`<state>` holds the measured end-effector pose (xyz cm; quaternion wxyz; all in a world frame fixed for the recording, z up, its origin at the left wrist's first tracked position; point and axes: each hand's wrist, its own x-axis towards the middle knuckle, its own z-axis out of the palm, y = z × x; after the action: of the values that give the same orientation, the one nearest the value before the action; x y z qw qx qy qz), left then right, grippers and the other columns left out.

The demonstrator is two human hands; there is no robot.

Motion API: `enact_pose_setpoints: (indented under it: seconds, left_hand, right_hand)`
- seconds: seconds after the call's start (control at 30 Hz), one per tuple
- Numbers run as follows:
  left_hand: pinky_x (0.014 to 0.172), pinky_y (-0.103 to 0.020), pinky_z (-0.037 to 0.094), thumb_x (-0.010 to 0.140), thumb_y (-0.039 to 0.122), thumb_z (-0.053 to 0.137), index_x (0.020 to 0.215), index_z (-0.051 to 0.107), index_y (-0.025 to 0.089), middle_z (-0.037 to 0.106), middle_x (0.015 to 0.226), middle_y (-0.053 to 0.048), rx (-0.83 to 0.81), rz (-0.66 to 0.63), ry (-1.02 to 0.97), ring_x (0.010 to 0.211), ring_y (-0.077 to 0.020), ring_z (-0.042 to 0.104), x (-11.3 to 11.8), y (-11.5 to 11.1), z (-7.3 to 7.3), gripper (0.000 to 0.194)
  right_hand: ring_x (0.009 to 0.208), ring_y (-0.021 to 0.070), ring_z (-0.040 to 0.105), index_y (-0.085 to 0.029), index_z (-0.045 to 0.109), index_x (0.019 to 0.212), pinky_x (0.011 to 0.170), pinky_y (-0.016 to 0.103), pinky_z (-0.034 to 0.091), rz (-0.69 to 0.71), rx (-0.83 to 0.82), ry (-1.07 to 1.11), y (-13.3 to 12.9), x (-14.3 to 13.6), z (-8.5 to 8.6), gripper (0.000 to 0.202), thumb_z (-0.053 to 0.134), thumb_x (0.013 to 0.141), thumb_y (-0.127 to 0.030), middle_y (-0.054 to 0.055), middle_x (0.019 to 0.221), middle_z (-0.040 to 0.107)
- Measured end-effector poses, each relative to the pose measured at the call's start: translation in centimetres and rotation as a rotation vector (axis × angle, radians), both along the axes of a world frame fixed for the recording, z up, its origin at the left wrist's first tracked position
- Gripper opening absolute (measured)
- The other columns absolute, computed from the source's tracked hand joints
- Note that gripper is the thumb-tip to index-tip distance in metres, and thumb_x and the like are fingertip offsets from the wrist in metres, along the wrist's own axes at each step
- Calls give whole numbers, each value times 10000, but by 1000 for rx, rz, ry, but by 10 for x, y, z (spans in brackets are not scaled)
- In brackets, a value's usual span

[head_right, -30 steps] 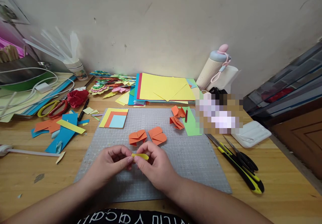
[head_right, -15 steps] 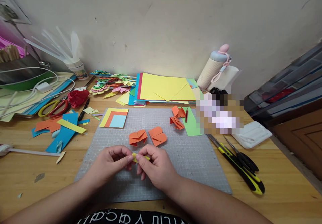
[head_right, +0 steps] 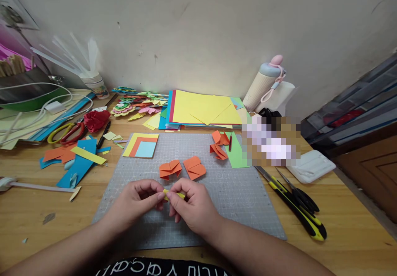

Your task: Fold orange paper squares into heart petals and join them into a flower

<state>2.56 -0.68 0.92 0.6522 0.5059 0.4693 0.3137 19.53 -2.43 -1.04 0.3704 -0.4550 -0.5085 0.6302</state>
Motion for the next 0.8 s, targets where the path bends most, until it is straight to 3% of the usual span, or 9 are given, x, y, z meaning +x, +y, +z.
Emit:
enact_pose_setpoints:
  seconds: [0.13,0.33,0.57,0.7,0.8]
  left_hand:
    - [557,-249,426,738,315,662,651,597,172,578,588,13,95,-4,27,557,-122,528,0,-2,0,180]
    - [623,-269,417,801,261,610,698,597,185,578,676,-4,279,98,81,642,-141,519,-5,-7,-1,129]
    - [610,-269,423,825,222,576,686,562,193,562,661,-2,381,128,69,637,-145,522,-6,-11,-3,142]
    - [633,-279,432,834,219,541,700,531,199,556,685,-11,443,70,118,660,-152,526,-6,-11,-3,137]
    - [604,-268,413,818,203,512,682,482,202,523,657,0,451,-99,267,627,-145,497,-6,-9,-3,140]
  right_hand:
    - [394,69,496,-176,519,707,388,178,360,5,6,-22,0,0,-2,264,598,835,-393,-35,526,570]
    - [414,84,555,-185,484,707,396,178,381,-56,-53,108,2,1,1,318,667,781,-434,-24,551,618]
    - [379,89,542,-174,519,704,382,186,393,-51,-7,201,-4,7,2,334,617,833,-465,-7,523,620]
    - [384,88,511,-177,516,717,391,198,386,-40,34,187,-1,8,-3,339,562,868,-477,-18,516,579]
    - [406,83,464,-190,493,742,420,206,380,-64,95,139,3,8,-5,306,510,901,-452,-48,514,513]
